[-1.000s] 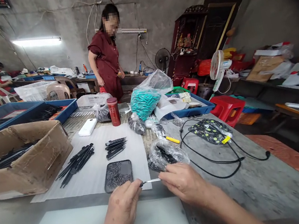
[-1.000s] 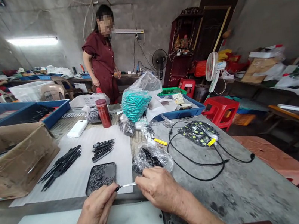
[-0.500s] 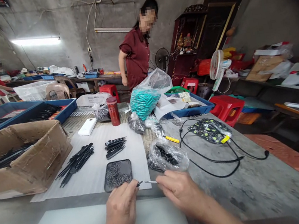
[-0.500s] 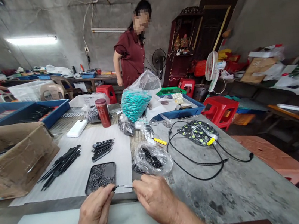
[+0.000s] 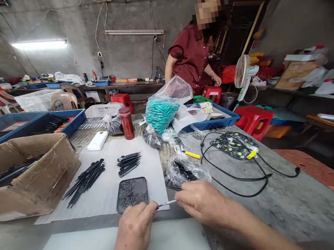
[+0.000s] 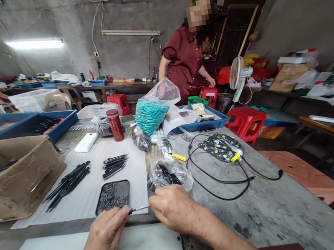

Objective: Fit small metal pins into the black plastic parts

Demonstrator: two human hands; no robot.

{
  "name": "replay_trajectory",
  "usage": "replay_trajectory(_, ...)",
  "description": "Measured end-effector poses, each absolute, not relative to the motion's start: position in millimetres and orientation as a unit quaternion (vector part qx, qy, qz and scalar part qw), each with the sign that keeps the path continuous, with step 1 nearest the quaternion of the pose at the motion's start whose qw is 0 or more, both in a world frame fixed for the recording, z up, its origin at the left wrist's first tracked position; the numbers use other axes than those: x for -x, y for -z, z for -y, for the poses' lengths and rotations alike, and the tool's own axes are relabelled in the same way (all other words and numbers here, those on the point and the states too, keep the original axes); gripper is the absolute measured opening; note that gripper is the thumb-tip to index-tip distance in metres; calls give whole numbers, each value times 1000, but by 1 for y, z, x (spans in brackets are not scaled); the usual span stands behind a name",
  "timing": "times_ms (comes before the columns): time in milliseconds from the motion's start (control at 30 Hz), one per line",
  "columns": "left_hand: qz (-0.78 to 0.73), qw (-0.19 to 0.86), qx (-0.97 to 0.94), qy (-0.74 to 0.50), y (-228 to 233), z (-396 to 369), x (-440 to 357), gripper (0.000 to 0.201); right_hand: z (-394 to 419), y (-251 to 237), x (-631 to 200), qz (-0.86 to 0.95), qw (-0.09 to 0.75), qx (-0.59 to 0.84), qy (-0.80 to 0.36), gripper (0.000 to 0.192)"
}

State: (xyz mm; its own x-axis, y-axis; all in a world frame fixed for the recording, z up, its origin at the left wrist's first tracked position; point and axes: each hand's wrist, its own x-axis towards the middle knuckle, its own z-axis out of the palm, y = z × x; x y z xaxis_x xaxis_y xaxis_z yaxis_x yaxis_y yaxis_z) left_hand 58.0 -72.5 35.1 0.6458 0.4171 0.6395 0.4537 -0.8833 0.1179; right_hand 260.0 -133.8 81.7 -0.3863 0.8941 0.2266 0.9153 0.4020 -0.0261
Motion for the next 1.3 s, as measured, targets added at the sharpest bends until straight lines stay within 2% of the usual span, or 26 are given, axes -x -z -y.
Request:
replay_trajectory(500, 232, 55, 910, 340, -37, 68, -57, 24, 129, -89, -256, 838, 81, 536, 69, 15)
replay_trajectory(900, 235, 31, 904, 357, -32, 67, -58, 23, 125, -91, -255, 836, 60, 541, 65, 15)
replay_trajectory(1000, 249, -22, 892, 376, -26, 66, -60, 20, 125, -91, -256, 831, 73, 548, 61, 15)
replay_trajectory(1167, 272, -194, 857, 392, -20, 64, -63, 19, 124, -91, -261, 821, 102, 560, 48, 17)
replay_trajectory(1300, 312, -293, 814, 393, -22, 60, -62, 21, 127, -89, -271, 811, 142, 567, 26, 20)
